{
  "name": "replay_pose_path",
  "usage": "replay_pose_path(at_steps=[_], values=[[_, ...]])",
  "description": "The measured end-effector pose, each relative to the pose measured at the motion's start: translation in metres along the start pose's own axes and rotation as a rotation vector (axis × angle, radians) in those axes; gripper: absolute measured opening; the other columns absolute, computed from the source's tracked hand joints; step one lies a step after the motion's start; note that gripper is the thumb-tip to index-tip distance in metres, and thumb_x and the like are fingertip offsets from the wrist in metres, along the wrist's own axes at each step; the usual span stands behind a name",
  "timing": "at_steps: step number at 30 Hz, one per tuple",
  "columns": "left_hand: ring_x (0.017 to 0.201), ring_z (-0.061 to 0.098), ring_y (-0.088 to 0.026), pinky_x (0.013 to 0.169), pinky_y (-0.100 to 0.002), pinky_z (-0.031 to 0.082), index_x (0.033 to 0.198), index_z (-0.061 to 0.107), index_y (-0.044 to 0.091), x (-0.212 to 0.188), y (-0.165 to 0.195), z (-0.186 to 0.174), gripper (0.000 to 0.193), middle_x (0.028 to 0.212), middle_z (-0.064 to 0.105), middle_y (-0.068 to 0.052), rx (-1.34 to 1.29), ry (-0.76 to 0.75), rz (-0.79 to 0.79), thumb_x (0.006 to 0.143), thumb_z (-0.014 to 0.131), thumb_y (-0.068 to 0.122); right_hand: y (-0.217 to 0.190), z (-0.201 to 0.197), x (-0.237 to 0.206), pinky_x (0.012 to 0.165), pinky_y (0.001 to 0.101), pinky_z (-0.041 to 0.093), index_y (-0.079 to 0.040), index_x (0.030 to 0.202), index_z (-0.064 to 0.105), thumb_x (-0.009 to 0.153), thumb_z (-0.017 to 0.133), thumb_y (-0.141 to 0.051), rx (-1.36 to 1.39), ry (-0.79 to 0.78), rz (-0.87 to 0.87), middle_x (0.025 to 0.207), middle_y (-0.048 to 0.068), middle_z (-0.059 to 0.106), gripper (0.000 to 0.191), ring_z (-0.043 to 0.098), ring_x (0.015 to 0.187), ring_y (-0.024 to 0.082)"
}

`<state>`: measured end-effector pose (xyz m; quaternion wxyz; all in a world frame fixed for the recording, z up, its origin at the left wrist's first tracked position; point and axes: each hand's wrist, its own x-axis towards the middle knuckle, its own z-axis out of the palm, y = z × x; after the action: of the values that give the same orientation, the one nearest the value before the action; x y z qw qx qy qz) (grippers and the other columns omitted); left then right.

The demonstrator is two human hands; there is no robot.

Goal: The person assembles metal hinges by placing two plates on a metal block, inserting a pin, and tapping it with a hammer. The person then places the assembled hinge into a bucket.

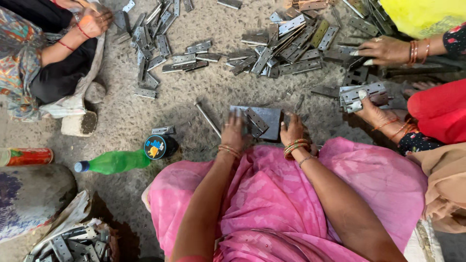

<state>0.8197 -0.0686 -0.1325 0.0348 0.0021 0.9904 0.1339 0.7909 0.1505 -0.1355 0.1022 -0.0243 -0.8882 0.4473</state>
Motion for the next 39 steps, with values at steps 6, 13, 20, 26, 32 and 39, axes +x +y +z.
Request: replay_pose_path(at_steps=[6, 13, 20, 26, 32, 39], values=[[0.154, 0.022, -0.031, 0.118, -0.056, 0.022, 0.160, 0.032, 0.024, 0.002, 0.014, 0.007, 0.105, 0.168, 0.029, -0.008, 0.241, 0.159, 0.350, 0.074, 0.088, 0.042, -0.001, -0.002, -0.001, 0.106, 0.0487, 0.044, -0.005, 0.128, 0.058, 0.086, 0.074, -0.010, 0.010, -0.009, -0.010, 0.130, 0.022, 0.060, 0.046, 0.056, 0.123, 0.044], [0.135, 0.044, -0.033, 0.110, -0.053, 0.037, 0.142, 0.050, 0.016, -0.010, 0.012, 0.009, 0.097, 0.135, 0.051, -0.010, 0.130, -0.028, 0.111, 0.060, 0.093, 0.046, -0.003, -0.005, -0.004, 0.108, 0.0488, 0.042, -0.008, 0.129, 0.059, 0.091, 0.071, -0.010, 0.011, -0.116, 0.075, 0.136, 0.021, 0.057, 0.040, 0.053, 0.128, 0.042], [0.109, 0.062, -0.032, 0.091, -0.048, 0.051, 0.127, 0.063, 0.017, -0.012, 0.014, 0.009, 0.041, 0.118, 0.060, -0.008, 0.239, 0.111, 0.143, 0.088, 0.075, 0.020, 0.004, -0.004, -0.004, 0.104, 0.0478, 0.047, -0.010, 0.127, 0.061, 0.090, 0.072, -0.011, 0.035, -0.075, 0.064, 0.130, 0.022, 0.062, 0.039, 0.059, 0.121, 0.043], [0.097, 0.068, -0.036, 0.082, -0.047, 0.055, 0.106, 0.078, 0.017, 0.001, -0.005, 0.000, 0.023, 0.106, 0.074, -0.010, -0.143, 0.230, 0.044, 0.085, 0.076, 0.025, 0.010, 0.003, -0.004, 0.100, 0.0507, 0.048, -0.008, 0.126, 0.061, 0.087, 0.074, -0.010, 0.028, -0.046, 0.027, 0.126, 0.025, 0.063, 0.040, 0.059, 0.116, 0.047], [0.075, 0.072, -0.020, 0.070, -0.037, 0.056, 0.109, 0.078, 0.003, 0.037, -0.021, -0.001, 0.031, 0.086, 0.078, -0.009, -0.798, 0.230, -0.324, 0.090, 0.079, 0.028, 0.020, 0.014, -0.001, 0.098, 0.0514, 0.049, -0.008, 0.126, 0.061, 0.088, 0.073, -0.010, 0.063, -0.040, 0.014, 0.127, 0.024, 0.064, 0.040, 0.061, 0.115, 0.047], [0.062, 0.061, -0.014, 0.055, -0.030, 0.048, 0.098, 0.074, 0.002, 0.077, -0.016, -0.014, 0.019, 0.077, 0.070, -0.004, -1.892, 0.402, -0.185, 0.093, 0.077, 0.020, 0.034, 0.029, 0.007, 0.095, 0.0520, 0.049, 0.000, 0.130, 0.057, 0.087, 0.074, -0.010, 0.009, -0.057, -0.026, 0.125, 0.026, 0.063, 0.046, 0.062, 0.111, 0.046]])
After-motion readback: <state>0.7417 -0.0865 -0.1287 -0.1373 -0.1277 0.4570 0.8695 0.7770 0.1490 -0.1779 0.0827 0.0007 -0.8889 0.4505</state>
